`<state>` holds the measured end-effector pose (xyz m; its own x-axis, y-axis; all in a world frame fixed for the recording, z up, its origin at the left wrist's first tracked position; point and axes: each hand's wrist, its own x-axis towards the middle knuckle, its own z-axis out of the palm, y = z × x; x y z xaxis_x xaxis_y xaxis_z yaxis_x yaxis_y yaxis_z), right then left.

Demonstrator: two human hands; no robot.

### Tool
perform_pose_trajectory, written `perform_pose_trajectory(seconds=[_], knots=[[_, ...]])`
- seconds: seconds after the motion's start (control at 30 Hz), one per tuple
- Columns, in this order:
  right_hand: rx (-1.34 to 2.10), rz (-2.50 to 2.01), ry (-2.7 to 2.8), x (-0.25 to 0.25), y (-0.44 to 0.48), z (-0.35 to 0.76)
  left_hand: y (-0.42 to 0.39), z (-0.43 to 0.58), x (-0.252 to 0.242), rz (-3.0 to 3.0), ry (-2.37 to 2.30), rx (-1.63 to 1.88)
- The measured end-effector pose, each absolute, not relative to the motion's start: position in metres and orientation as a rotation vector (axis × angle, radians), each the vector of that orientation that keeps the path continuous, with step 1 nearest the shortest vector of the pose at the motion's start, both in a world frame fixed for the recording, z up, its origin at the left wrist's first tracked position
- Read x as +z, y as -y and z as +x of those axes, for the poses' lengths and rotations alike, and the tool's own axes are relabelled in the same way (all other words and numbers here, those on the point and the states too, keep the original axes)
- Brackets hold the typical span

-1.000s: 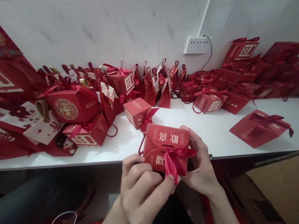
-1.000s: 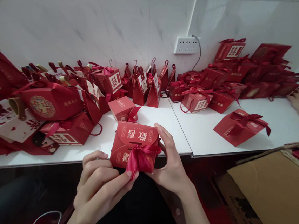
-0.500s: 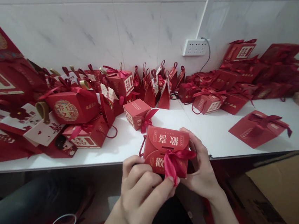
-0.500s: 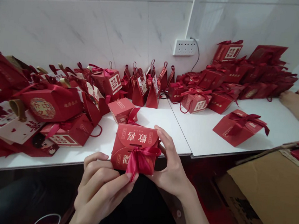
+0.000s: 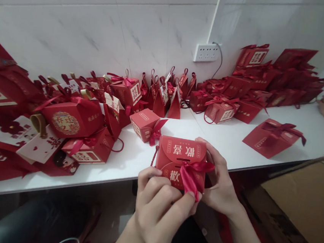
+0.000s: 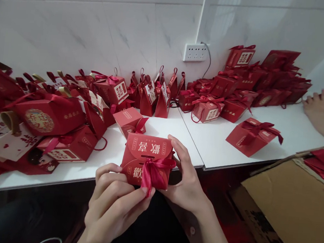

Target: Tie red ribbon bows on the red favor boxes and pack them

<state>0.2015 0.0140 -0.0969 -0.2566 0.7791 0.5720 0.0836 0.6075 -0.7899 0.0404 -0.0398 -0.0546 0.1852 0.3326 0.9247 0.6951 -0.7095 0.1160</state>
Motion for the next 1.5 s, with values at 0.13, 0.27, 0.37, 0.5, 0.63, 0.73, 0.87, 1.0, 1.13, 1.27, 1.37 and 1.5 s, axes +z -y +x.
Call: perform_pose_trajectory(seconds=[0.13,0.27,0.37,0.5,0.63,0.73,0.87,1.0,1.13,1.27,1.37,1.5], knots=[[0.737,-0.721,1.731,-0.096,-0.013,0.209,0.037,0.044,-0.052,-2.132,0.963,-1.570],[0.726,-0.750,1.697,-0.100,-0.009,0.214,0.029,0.041,-0.053,-2.072,1.114,-1.868],[0.721,-0.734,1.688,-0.102,-0.006,0.216,0.025,0.037,-0.057,-1.944,1.202,-2.044],[0.709,-0.728,1.682,-0.100,-0.004,0.217,0.032,0.041,-0.055,-2.137,1.029,-1.836],[0.715,-0.732,1.685,-0.096,-0.003,0.218,0.042,0.052,-0.045,-2.232,0.895,-1.532],[0.715,-0.739,1.671,-0.096,-0.001,0.219,0.045,0.058,-0.040,-2.260,0.905,-1.454],[0.724,-0.735,1.651,-0.097,0.002,0.221,0.043,0.054,-0.045,-2.271,0.888,-1.508],[0.687,-0.709,1.630,-0.096,0.005,0.223,0.034,0.043,-0.050,-2.177,1.071,-1.827],[0.728,-0.682,1.494,-0.094,0.008,0.230,0.025,0.035,-0.048,-1.856,1.604,-2.064],[0.817,-0.788,1.234,-0.098,0.006,0.245,0.023,0.042,-0.051,-1.942,1.552,-2.222],[0.975,-0.844,1.039,-0.102,0.007,0.258,0.024,0.053,-0.058,-2.245,1.432,-2.149],[1.310,-0.796,0.892,-0.099,0.011,0.260,0.022,0.065,-0.067,-2.469,1.319,-1.992]])
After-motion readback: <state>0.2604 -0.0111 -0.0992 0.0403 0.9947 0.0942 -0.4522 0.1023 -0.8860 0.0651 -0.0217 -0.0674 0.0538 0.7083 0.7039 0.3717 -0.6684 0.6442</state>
